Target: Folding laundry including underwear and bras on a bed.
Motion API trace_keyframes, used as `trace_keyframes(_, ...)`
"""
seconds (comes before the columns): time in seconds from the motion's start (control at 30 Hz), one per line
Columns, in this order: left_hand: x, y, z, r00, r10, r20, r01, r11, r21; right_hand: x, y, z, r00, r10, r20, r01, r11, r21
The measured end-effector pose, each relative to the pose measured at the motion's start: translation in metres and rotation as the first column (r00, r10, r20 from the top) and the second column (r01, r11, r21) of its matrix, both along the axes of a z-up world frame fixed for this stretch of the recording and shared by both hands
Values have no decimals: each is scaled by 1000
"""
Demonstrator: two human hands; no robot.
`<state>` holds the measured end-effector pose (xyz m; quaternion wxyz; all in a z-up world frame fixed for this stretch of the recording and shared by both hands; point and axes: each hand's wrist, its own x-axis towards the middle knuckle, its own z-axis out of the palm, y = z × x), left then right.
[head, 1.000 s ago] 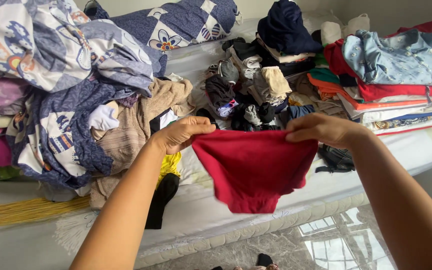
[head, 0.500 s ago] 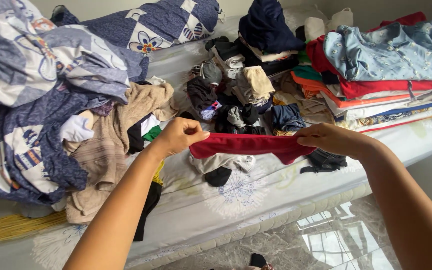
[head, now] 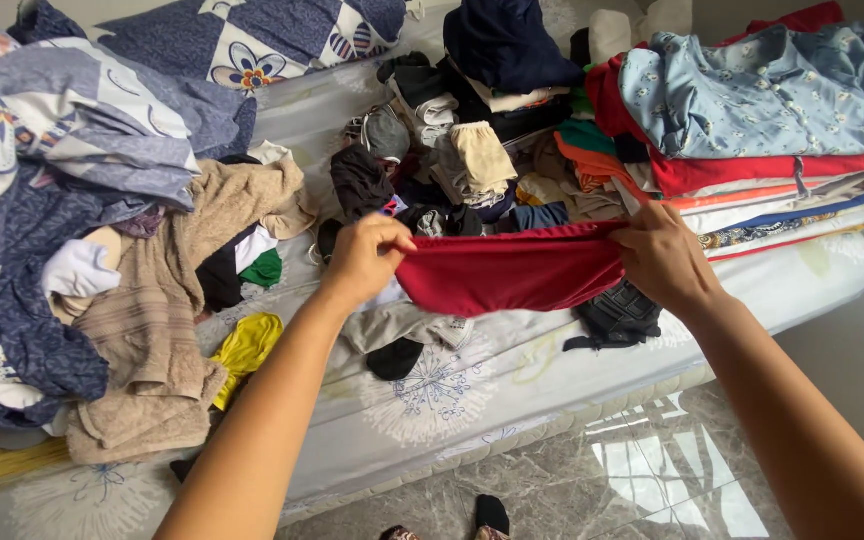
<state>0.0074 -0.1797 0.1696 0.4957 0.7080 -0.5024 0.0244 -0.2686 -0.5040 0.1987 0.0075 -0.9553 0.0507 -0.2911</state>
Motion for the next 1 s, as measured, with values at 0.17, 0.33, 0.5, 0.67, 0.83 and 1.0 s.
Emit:
trace_keyframes(0.17, -61, 32, -78, 974, 13, -226, 52, 958, 282, -40, 0, -77, 991, 36, -129, -14, 987, 162)
trace_keyframes(0.33, -100, 52, -156, 797, 80, -598, 228, 878, 422, -77, 11, -158, 944, 180, -275, -52, 909, 414)
trace_keyframes(0.5, -74, 24, -192, 740, 145, -657, 130, 927, 351, -42, -35, -217, 791, 123, -599, 412, 617, 670)
trace_keyframes(0.67, -92, -28, -148, 877, 470, -97, -304, 702, 644, 12, -20, -192, 821, -30, -571, 397, 748, 532)
trace_keyframes(0.83, -159, -56, -197, 948, 118, 296, -290, 706, 646, 23, 61, -196, 661, 5, -751, 297, 916, 268)
trace_keyframes(1.0, -182, -79, -187, 975, 184, -126, 6, 542, 841, 18, 91, -230, 720, -75, -690, 331, 911, 246)
